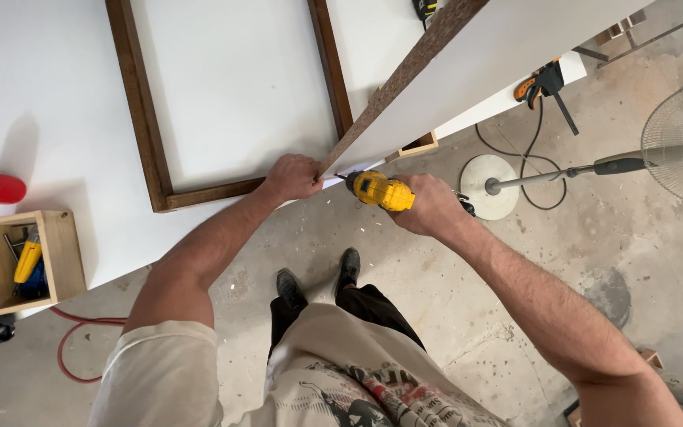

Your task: Assembling a wooden furniture frame using a power drill to drive screws into pocket holes and inspecting the components.

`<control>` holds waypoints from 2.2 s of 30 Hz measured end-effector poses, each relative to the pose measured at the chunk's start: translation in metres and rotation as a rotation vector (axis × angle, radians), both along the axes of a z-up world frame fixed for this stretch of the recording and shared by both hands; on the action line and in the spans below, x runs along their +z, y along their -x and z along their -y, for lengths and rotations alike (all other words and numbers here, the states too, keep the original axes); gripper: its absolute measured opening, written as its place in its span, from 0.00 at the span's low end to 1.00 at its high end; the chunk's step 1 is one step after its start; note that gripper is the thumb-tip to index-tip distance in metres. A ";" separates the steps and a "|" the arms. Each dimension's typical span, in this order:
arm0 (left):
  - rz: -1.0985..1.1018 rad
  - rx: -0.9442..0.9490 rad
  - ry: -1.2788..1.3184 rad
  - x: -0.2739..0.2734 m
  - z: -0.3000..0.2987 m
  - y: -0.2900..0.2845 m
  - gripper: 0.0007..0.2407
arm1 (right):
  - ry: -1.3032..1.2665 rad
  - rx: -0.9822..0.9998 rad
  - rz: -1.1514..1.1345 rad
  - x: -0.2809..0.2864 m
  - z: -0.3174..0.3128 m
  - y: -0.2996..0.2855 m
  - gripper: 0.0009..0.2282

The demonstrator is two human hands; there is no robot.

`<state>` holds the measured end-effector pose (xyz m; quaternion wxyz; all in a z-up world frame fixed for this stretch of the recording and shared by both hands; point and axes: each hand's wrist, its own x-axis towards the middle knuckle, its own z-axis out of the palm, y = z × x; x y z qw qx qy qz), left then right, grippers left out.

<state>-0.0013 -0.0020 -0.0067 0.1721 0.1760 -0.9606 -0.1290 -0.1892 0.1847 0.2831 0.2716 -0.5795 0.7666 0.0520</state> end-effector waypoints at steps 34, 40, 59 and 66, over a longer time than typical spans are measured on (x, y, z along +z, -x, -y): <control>0.169 0.054 -0.137 0.019 -0.003 0.001 0.14 | 0.245 0.036 -0.047 -0.104 -0.130 -0.001 0.24; 0.209 0.061 -0.138 0.035 -0.006 0.001 0.14 | 0.300 -0.300 0.042 -0.091 -0.148 -0.001 0.20; 0.151 0.127 -0.003 -0.001 -0.006 0.004 0.18 | 0.205 -0.278 0.098 -0.034 -0.077 0.033 0.18; 0.066 0.126 0.137 -0.014 -0.006 0.000 0.14 | 0.084 -0.018 0.006 -0.006 -0.015 0.042 0.16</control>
